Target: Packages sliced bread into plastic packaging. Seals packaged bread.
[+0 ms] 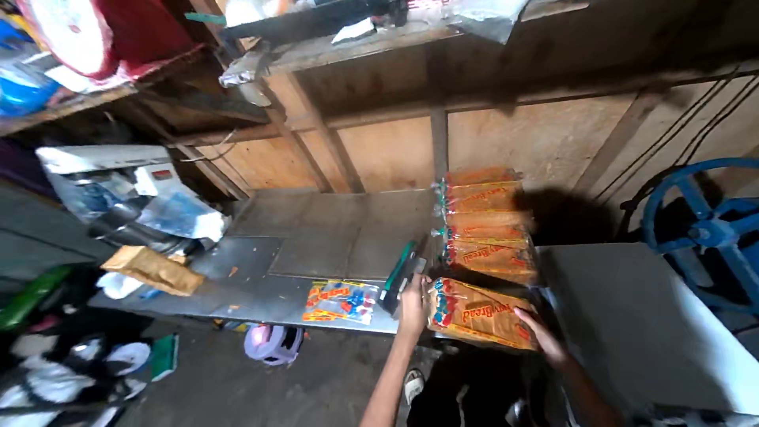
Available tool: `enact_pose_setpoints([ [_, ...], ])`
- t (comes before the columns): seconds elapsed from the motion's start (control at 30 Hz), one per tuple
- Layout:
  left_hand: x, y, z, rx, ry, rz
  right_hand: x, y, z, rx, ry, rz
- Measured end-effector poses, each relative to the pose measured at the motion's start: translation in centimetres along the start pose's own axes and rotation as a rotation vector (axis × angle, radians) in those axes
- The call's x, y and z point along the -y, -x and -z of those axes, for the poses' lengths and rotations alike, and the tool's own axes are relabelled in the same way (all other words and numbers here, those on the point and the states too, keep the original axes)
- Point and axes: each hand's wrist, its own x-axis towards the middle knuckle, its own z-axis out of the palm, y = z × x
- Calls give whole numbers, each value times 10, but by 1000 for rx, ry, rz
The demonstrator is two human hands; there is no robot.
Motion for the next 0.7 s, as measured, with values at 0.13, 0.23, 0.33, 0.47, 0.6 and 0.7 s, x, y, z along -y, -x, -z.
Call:
enact_pose_setpoints([
  [0.13,20,5,-14,71,12,155,30,-8,-26,-91,436,324],
  [0.23,23,9,-12,3,54,114,101,19,-77,71,577,664],
  [0.33,15,4,-4,-45,160,111,124,23,-124,468,859,854],
  [0.47,29,-9,13,-100,265,137,122,11,-152,606,1125,808],
  [0.6,41,-16,28,-54,205,248,123,5,-177,599,1146,710],
  [0.7,56,-21,42,10,20,262,119,4,-191,612,1177,658],
])
